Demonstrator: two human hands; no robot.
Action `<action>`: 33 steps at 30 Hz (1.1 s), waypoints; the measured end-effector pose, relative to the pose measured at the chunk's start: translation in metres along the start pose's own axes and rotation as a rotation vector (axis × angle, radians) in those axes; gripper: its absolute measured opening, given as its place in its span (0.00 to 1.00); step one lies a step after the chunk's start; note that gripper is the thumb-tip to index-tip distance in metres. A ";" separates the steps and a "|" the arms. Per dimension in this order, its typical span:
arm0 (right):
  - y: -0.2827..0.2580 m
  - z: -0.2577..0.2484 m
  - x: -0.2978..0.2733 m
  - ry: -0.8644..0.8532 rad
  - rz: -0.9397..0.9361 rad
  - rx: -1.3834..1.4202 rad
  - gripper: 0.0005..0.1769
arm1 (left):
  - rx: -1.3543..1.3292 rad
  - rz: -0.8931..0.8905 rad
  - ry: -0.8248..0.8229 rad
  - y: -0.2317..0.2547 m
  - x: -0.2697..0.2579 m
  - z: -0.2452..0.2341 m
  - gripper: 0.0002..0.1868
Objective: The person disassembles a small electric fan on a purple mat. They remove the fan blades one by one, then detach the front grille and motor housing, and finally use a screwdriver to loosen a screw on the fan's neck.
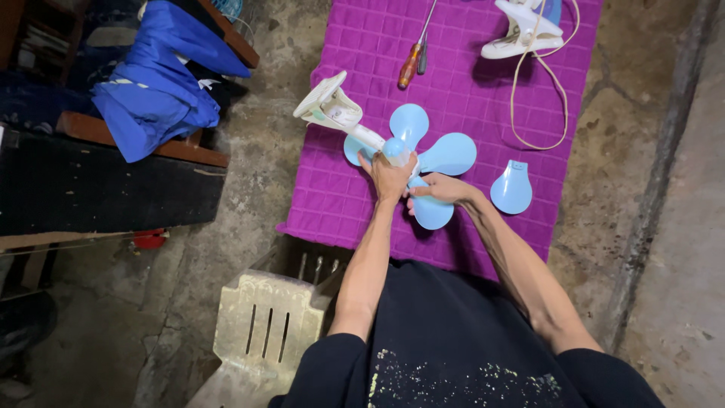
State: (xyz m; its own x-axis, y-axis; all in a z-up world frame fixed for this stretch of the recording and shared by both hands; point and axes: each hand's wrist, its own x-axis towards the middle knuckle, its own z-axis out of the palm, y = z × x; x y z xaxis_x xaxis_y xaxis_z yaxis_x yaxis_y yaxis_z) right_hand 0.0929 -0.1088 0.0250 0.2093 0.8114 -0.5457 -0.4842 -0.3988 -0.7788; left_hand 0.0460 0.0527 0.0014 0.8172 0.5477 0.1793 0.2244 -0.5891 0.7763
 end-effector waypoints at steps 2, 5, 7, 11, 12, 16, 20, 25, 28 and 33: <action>0.004 0.000 -0.001 0.047 -0.010 0.027 0.18 | 0.037 0.001 -0.042 0.004 0.001 -0.002 0.18; 0.020 0.020 0.002 0.178 -0.051 0.134 0.18 | 0.056 0.038 -0.054 0.009 -0.001 -0.007 0.16; 0.029 0.031 0.004 0.265 -0.063 0.206 0.18 | 0.043 0.056 -0.044 0.009 -0.002 -0.008 0.16; 0.028 0.032 0.002 0.251 -0.082 0.156 0.18 | 0.014 0.088 0.000 0.003 -0.003 -0.006 0.17; 0.023 0.026 0.000 0.211 -0.092 0.100 0.18 | 0.011 0.099 0.018 0.001 -0.003 -0.004 0.17; 0.004 0.004 -0.007 0.032 -0.046 -0.021 0.16 | -0.033 0.098 0.004 -0.002 -0.004 -0.001 0.17; 0.007 0.007 -0.006 0.064 -0.081 -0.004 0.15 | 0.026 0.096 0.005 0.002 -0.003 0.002 0.16; 0.031 0.037 -0.001 0.320 -0.107 0.213 0.15 | 0.022 0.099 -0.051 0.004 -0.001 0.000 0.14; 0.036 0.041 0.000 0.300 -0.131 0.193 0.16 | -0.021 0.132 -0.029 0.000 -0.004 -0.005 0.15; 0.024 0.013 -0.005 0.089 -0.107 0.090 0.16 | 0.008 0.136 -0.037 0.003 -0.003 -0.004 0.15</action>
State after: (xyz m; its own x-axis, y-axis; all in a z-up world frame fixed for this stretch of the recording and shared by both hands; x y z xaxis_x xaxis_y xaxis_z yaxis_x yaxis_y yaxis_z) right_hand 0.0694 -0.1169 0.0124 0.3363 0.8043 -0.4899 -0.5287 -0.2693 -0.8050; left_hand 0.0423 0.0517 0.0051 0.8594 0.4405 0.2597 0.1149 -0.6613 0.7413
